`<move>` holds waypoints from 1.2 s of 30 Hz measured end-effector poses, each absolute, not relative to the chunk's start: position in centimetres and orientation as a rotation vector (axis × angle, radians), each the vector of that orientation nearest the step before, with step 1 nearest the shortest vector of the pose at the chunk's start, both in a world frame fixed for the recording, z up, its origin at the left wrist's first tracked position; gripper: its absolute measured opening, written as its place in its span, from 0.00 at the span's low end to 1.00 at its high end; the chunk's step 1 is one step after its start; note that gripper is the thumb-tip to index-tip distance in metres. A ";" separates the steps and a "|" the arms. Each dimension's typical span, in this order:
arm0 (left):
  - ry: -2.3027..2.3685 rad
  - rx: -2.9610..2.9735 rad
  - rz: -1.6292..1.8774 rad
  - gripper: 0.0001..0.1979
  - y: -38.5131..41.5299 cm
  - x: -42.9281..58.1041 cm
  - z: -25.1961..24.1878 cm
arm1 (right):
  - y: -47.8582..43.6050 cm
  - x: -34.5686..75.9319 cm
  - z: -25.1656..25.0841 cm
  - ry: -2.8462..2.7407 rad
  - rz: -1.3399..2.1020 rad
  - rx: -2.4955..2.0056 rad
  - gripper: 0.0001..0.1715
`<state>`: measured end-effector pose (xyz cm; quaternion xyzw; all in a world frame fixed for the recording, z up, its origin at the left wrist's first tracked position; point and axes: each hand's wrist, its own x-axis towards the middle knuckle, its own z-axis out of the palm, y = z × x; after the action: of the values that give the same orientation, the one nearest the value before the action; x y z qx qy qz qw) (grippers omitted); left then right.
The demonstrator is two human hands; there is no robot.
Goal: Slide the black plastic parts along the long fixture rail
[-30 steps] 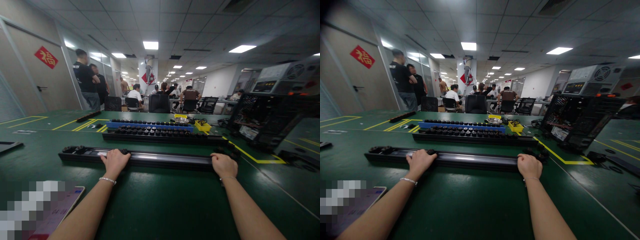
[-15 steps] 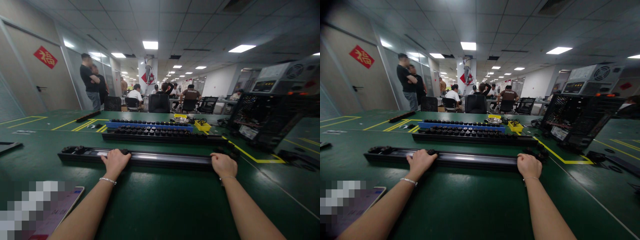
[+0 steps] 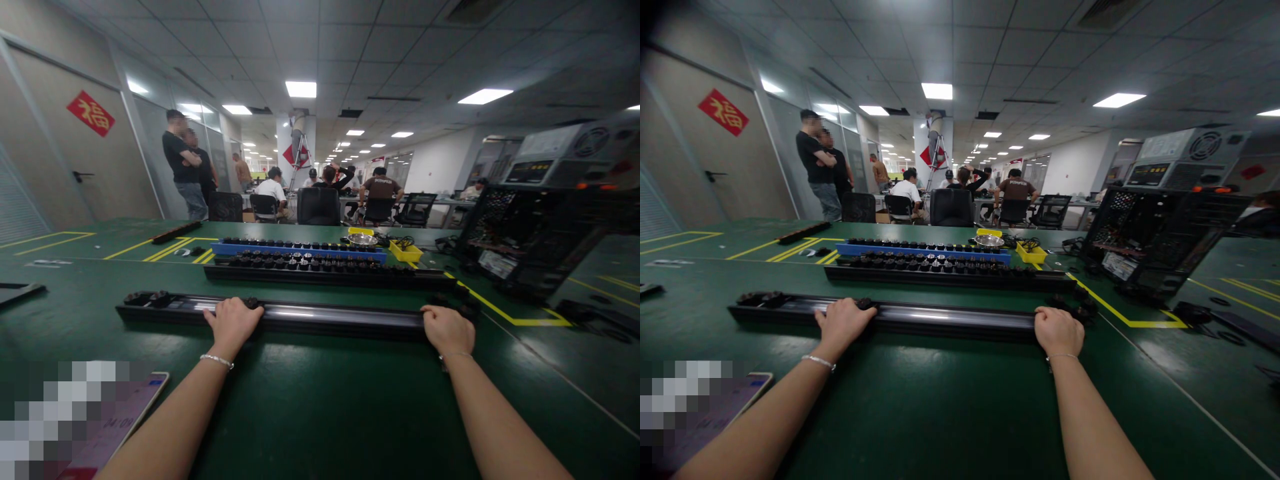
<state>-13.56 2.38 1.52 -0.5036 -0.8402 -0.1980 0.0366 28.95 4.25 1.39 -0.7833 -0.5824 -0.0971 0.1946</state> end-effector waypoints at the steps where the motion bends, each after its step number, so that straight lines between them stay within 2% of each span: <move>1: -2.580 -1.545 -0.603 0.27 2.4 -13.5 1.6 | 4.3 28.9 1.4 -1.631 -0.276 -2.194 0.23; 36: -2.613 -1.658 -0.607 0.28 2.3 -12.9 2.0 | 4.5 29.3 1.0 -1.626 -0.281 -2.207 0.24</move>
<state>-12.88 2.32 2.05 -0.5257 -0.8286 -0.1925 -0.0060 29.26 4.53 0.99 -0.7861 -0.5791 -0.1001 0.1916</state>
